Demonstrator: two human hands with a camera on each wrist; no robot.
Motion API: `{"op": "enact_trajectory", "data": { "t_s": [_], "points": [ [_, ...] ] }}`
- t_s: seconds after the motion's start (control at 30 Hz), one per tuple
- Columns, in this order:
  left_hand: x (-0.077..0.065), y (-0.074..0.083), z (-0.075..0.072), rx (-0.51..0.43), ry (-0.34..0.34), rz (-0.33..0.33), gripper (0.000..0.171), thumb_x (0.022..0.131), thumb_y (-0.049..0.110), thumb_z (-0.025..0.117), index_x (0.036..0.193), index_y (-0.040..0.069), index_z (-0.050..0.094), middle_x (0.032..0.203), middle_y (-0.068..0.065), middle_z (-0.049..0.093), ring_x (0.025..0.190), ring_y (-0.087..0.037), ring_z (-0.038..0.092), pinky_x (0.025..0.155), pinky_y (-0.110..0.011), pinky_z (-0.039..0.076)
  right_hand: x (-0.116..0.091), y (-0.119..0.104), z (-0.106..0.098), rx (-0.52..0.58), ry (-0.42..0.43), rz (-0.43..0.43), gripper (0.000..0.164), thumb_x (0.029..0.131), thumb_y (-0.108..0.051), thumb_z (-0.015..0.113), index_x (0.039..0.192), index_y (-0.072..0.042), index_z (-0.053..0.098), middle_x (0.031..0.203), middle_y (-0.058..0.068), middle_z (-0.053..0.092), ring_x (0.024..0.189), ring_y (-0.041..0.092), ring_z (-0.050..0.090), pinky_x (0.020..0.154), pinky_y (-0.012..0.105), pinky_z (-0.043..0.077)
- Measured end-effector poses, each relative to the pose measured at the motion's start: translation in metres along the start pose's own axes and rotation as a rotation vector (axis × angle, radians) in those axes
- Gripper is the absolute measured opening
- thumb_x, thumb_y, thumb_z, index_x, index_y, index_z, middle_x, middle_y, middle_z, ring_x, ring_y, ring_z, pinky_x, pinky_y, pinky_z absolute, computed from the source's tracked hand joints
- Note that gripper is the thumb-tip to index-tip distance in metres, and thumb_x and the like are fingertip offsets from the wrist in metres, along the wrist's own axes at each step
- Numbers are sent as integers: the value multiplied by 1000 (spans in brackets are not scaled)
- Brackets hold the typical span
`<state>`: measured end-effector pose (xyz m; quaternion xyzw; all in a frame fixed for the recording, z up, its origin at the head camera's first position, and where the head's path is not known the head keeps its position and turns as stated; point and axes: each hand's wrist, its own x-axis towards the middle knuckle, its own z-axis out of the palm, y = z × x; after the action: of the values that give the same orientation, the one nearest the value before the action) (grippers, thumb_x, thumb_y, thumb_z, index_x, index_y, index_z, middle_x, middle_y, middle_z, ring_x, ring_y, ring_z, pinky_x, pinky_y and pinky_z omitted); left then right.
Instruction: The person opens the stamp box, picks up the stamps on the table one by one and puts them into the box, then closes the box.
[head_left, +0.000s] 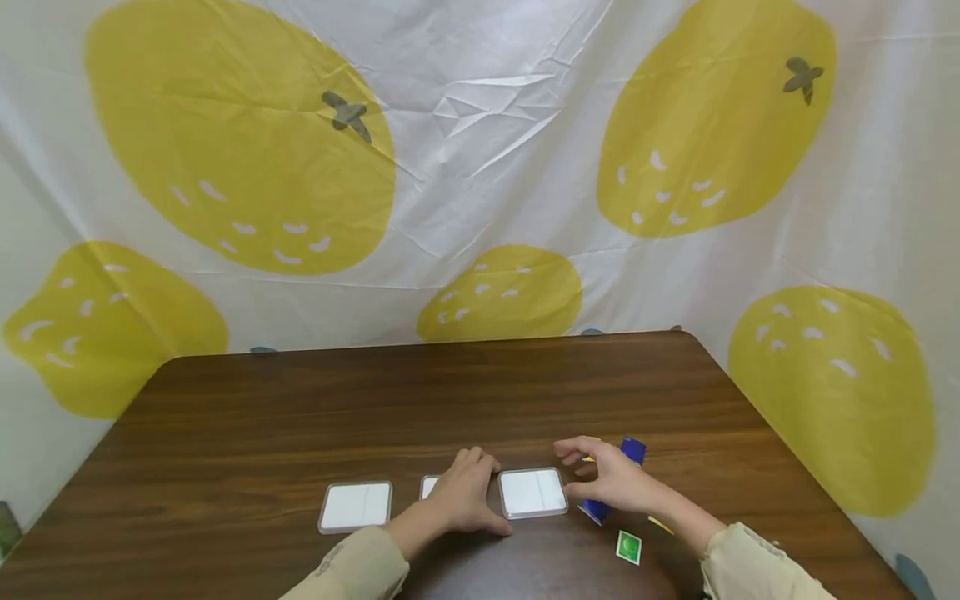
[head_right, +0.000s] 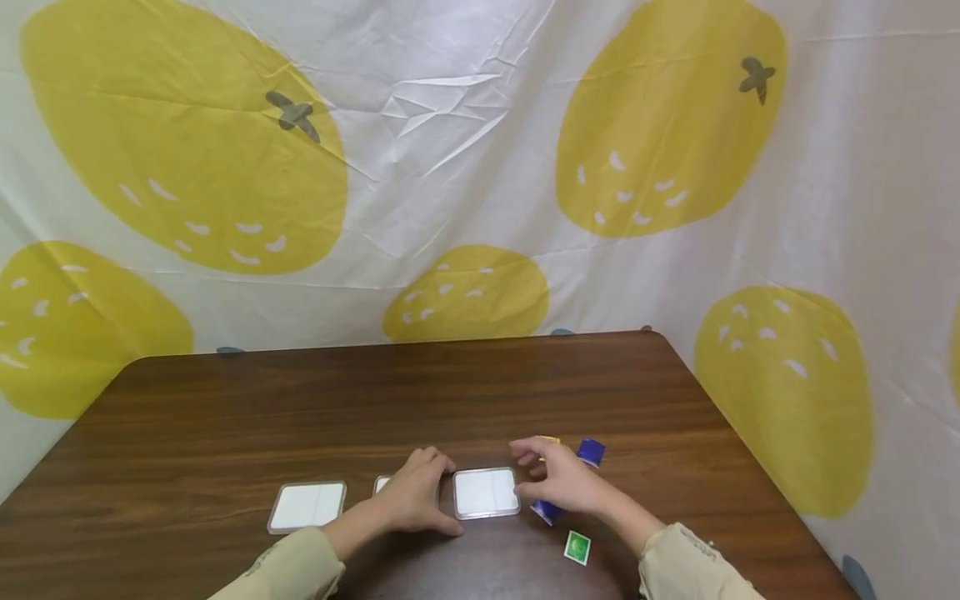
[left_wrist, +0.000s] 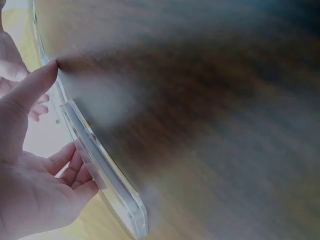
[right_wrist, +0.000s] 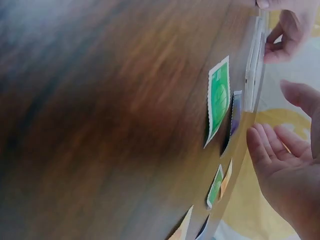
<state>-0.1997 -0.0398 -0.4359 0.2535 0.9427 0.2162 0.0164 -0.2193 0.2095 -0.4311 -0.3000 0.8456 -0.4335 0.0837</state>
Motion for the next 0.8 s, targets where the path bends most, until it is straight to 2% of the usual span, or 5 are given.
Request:
{"op": "enact_trajectory", "data": {
  "t_s": [0.13, 0.3, 0.57, 0.8],
  "points": [
    [0, 2, -1, -4, -6, -12, 67, 53, 39, 84, 102, 4, 56, 89, 1, 46, 88, -17, 43, 70, -26, 43, 1, -1, 3, -8, -52, 16, 57, 73, -11, 73, 119, 10, 47, 110, 18, 54, 97, 30, 52, 81, 32, 48],
    [-1, 5, 1, -15, 5, -30, 64, 52, 39, 84, 99, 4, 56, 88, 1, 45, 87, -16, 43, 67, -25, 43, 1, 0, 4, -18, -89, 29, 61, 71, -13, 75, 119, 12, 47, 110, 17, 53, 98, 29, 51, 82, 30, 47],
    [-1, 5, 5, -12, 37, -51, 59, 54, 38, 83, 95, 5, 57, 89, 0, 46, 87, -17, 42, 68, -26, 43, 4, 4, 7, -90, -100, -1, 64, 67, -17, 78, 118, 8, 50, 106, 10, 52, 95, 21, 49, 79, 26, 47],
    [-2, 5, 6, -45, 47, -62, 58, 54, 37, 83, 95, 5, 57, 90, -1, 46, 88, -18, 42, 68, -27, 44, 6, 2, 8, -134, -112, -19, 60, 64, -17, 80, 113, 6, 54, 104, 7, 51, 94, 20, 50, 77, 25, 46]
  ]
}}
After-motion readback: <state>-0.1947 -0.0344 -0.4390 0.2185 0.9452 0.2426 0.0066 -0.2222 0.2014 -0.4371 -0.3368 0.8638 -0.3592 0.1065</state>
